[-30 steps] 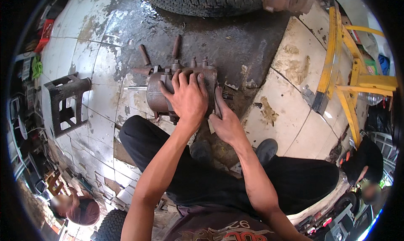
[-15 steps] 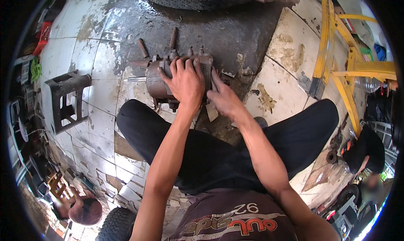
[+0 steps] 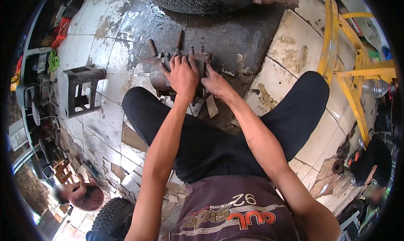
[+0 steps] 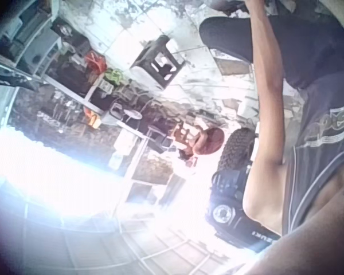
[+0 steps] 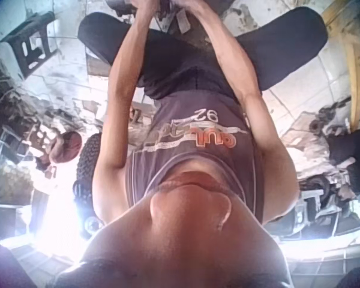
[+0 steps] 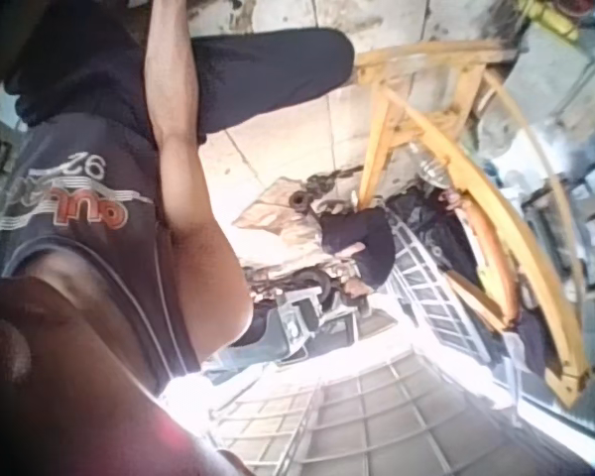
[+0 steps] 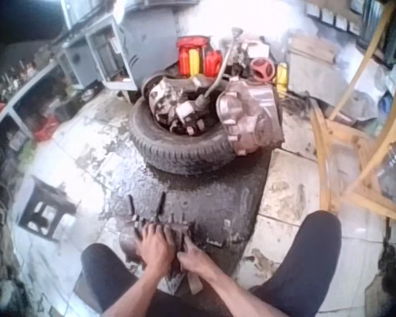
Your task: The person sits on the floor of a workshop and uses a small metal scraper to clean grease and debris from a disassembled mechanical housing. They repeatedly scrape the surface and edges of the part, turning it over to access different areas, while a tire and other tools are visible nearby.
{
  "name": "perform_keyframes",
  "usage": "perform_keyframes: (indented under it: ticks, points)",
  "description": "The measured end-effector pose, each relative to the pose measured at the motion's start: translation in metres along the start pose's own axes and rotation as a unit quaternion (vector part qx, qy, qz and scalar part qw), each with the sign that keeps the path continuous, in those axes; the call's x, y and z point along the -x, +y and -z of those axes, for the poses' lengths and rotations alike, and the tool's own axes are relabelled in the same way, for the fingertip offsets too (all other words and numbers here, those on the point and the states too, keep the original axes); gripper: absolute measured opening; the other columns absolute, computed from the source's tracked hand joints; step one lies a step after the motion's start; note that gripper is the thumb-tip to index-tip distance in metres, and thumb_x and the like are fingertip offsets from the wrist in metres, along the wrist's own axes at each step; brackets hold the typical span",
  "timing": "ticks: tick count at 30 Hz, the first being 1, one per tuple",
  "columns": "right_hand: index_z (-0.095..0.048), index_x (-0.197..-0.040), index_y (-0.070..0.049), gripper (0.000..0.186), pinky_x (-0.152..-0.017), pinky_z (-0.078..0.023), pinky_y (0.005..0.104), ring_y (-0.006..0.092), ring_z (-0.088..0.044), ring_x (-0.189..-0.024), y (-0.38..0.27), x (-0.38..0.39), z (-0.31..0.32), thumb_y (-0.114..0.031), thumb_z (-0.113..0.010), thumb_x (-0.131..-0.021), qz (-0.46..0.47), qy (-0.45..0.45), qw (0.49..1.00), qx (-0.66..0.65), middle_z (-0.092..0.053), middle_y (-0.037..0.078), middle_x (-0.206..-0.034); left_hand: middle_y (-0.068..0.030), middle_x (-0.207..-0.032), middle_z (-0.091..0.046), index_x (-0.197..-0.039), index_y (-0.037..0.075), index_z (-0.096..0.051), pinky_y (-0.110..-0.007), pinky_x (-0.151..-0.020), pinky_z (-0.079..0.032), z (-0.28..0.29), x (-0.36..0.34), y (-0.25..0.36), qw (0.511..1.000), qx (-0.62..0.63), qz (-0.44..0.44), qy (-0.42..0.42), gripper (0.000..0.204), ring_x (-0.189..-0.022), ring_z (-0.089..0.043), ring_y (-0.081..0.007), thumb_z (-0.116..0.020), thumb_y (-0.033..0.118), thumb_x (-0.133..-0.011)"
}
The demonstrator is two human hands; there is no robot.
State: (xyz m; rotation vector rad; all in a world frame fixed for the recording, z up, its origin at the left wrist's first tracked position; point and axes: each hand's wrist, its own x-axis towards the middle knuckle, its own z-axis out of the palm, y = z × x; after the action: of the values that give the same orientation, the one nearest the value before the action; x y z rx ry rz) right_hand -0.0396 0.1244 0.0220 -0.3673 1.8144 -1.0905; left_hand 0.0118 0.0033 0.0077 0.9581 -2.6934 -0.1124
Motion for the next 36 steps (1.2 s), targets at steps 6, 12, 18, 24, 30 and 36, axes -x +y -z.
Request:
perform_keyframes:
  ticks: [6, 12, 18, 24, 30, 36]
  points:
    - [0.0, -0.157, -0.01, 0.095, -0.099, -0.046, 0.0469, 0.0494, -0.06, -0.111, 0.005, 0.007, -0.011, -0.018, -0.052, -0.077, 0.022, 0.009, 1.0, 0.016, -0.058, 0.041, -0.116, -0.0104, -0.117, -0.065, -0.107, 0.007, -0.069, -0.06, -0.109, -0.025, -0.002, -0.003, 0.004, 1.0, -0.013, 0.009, 0.017, 0.037, -0.123, -0.053, -0.0275, -0.046, 0.034, -0.1]
    - [-0.008, -0.157, -0.007, 0.091, -0.098, -0.046, 0.0467, 0.0481, -0.059, -0.113, 0.007, 0.001, -0.007, -0.017, -0.051, -0.077, 0.026, 0.014, 0.999, 0.013, -0.058, 0.039, -0.119, -0.0097, -0.117, -0.065, -0.107, 0.008, -0.07, -0.059, -0.109, -0.025, -0.008, -0.001, 0.003, 0.999, -0.009, 0.018, 0.025, 0.035, -0.123, -0.052, -0.027, -0.047, 0.033, -0.099]
    - [-0.01, -0.156, -0.004, 0.087, -0.105, -0.041, 0.0434, 0.0471, -0.055, -0.121, 0.003, -0.006, 0.002, -0.017, -0.048, -0.079, -0.023, -0.04, 0.998, -0.029, -0.052, 0.04, -0.128, -0.0093, -0.115, -0.066, -0.104, 0.008, -0.07, -0.057, -0.111, -0.024, -0.005, -0.003, 0.003, 0.999, -0.001, 0.023, 0.023, 0.033, -0.122, -0.053, -0.0268, -0.049, 0.032, -0.098]
    - [-0.001, -0.156, -0.004, 0.091, -0.102, -0.043, 0.0469, 0.0492, -0.058, -0.114, -0.002, -0.009, 0.008, -0.02, -0.049, -0.08, -0.033, -0.056, 0.997, -0.049, -0.057, 0.041, -0.118, -0.0097, -0.112, -0.067, -0.101, 0.007, -0.07, -0.058, -0.111, -0.024, -0.002, -0.003, 0.008, 0.999, 0.006, 0.022, 0.023, 0.032, -0.12, -0.054, -0.0262, -0.05, 0.032, -0.098]
    - [0.001, -0.156, -0.007, 0.091, -0.097, -0.046, 0.0511, 0.0516, -0.06, -0.106, -0.002, 0.012, -0.012, -0.019, -0.048, -0.081, -0.001, 0.009, 0.998, 0.058, -0.059, 0.041, -0.108, -0.0092, -0.118, -0.065, -0.105, 0.008, -0.069, -0.059, -0.11, -0.024, 0.0, -0.004, 0.006, 0.999, 0.018, 0.035, 0.0, 0.033, -0.124, -0.052, -0.0274, -0.049, 0.032, -0.098]
    - [-0.018, -0.155, -0.006, 0.081, -0.102, -0.043, 0.0477, 0.046, -0.057, -0.117, 0.013, -0.003, -0.007, -0.017, -0.046, -0.08, 0.027, 0.037, 0.999, 0.025, -0.056, 0.038, -0.122, -0.0094, -0.114, -0.066, -0.103, 0.007, -0.07, -0.059, -0.111, -0.023, -0.003, -0.005, 0.007, 0.999, 0.015, 0.023, 0.022, 0.034, -0.122, -0.053, -0.0267, -0.049, 0.032, -0.098]
